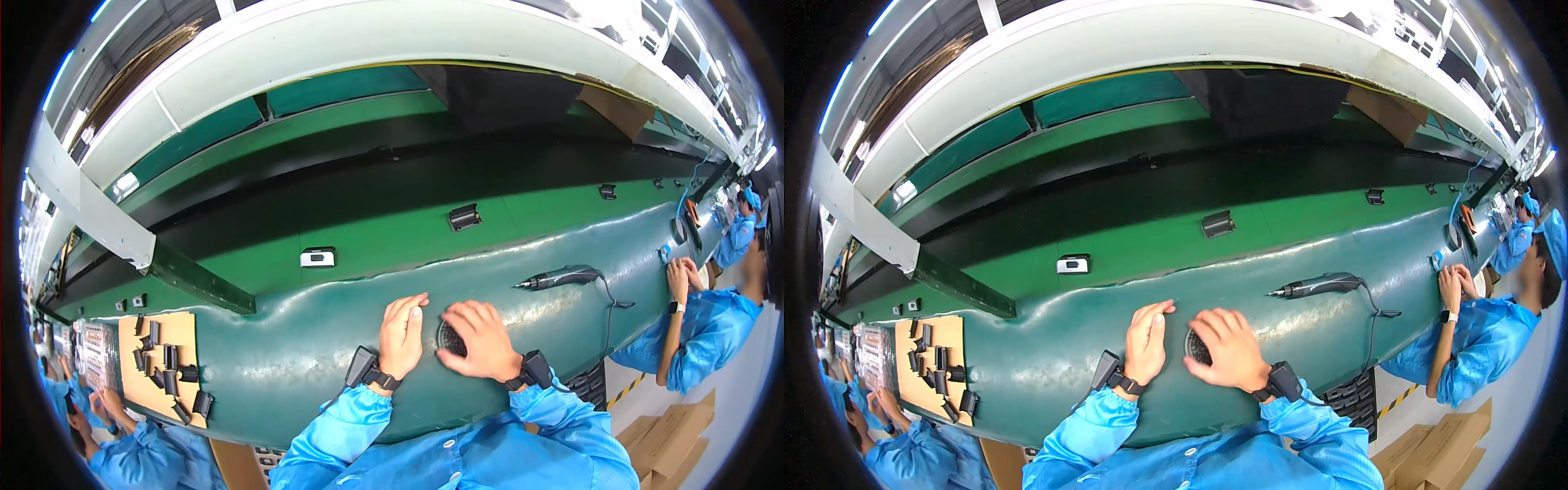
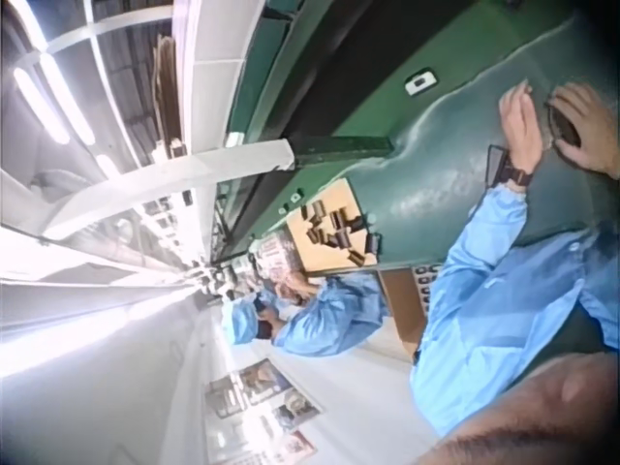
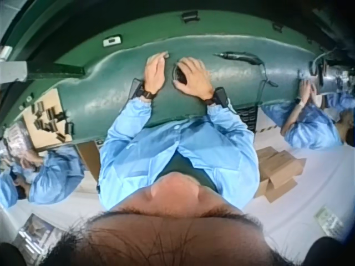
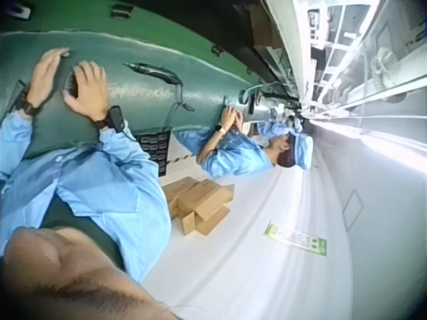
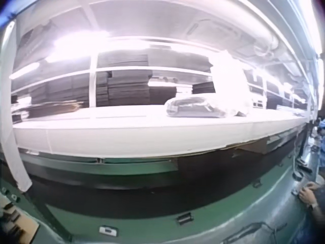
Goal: Use an electric screwdriver to fasten screws into a plastic housing on a factory assembly line.
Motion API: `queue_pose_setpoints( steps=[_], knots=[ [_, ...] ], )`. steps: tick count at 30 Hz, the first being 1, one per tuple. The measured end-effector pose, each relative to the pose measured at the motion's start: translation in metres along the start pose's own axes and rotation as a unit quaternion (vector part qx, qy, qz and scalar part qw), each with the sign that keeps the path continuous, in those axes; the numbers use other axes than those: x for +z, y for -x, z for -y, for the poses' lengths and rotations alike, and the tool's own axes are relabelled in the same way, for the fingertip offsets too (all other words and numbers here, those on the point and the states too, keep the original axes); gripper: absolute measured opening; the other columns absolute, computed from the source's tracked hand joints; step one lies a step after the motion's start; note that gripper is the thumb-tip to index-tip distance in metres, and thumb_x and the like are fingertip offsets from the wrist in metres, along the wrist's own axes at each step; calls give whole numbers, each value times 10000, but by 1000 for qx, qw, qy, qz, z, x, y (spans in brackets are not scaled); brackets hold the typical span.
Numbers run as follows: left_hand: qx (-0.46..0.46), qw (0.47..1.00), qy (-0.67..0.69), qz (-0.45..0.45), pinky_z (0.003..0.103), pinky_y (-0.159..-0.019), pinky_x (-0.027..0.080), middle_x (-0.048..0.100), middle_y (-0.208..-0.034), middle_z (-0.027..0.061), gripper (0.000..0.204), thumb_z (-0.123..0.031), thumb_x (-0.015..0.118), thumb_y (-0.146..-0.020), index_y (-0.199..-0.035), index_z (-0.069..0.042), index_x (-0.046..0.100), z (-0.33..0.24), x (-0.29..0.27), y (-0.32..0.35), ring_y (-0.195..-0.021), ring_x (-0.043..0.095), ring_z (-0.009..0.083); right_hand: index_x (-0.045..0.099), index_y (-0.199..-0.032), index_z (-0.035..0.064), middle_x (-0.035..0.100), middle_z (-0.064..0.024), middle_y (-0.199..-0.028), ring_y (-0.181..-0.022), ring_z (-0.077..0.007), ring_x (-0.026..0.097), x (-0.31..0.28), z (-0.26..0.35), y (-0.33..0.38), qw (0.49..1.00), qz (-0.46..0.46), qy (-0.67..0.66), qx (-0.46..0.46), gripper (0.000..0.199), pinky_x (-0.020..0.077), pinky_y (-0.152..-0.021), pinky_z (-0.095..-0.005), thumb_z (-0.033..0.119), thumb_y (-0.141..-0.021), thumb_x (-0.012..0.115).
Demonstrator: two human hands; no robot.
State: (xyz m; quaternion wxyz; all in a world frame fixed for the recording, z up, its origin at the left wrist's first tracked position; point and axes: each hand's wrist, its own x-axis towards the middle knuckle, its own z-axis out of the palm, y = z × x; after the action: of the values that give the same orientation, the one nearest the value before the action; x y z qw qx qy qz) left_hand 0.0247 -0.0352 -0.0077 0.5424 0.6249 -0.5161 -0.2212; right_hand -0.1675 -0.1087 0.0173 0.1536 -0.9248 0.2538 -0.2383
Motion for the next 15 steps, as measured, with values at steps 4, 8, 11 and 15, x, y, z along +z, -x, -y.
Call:
queue_pose_setpoints(
  steps=[4, 8, 11, 15],
  knots=[
    [3, 1000, -4, -2, 432, -1075, 469, 737, -1215, 139, 330, -181, 496, -1111, -1288, 1, 706, 1, 2, -2, -1205, 634, 334, 685, -1259, 70, 638, -129, -1302, -1245, -360, 583, -4, -10, -2, 1000, -4, -11, 16, 619, 452, -1071, -515, 409, -762, 833],
    [2, 1000, -8, 2, 431, -1074, 469, 738, -1213, 137, 328, -180, 498, -1109, -1285, -1, 709, -1, 0, -2, -1204, 633, 332, 692, -1243, 73, 642, -112, -1299, -1247, -349, 585, -7, -8, -2, 998, 33, -35, -36, 604, 447, -1085, -521, 409, -763, 837],
    [-1, 1000, 1, -4, 430, -1074, 469, 738, -1212, 135, 322, -173, 501, -1105, -1281, -4, 712, -2, 1, -3, -1204, 633, 331, 692, -1242, 73, 638, -117, -1302, -1257, -350, 578, -4, -9, -2, 999, -23, 15, 39, 605, 438, -1103, -525, 412, -762, 834],
    [-3, 1000, -6, -2, 427, -1073, 471, 738, -1215, 137, 321, -170, 502, -1104, -1281, -5, 712, -1, 1, -3, -1203, 634, 333, 689, -1254, 78, 634, -120, -1304, -1250, -355, 577, -7, -17, 0, 1000, 5, -5, -1, 616, 430, -1110, -524, 412, -757, 838]
  ],
)
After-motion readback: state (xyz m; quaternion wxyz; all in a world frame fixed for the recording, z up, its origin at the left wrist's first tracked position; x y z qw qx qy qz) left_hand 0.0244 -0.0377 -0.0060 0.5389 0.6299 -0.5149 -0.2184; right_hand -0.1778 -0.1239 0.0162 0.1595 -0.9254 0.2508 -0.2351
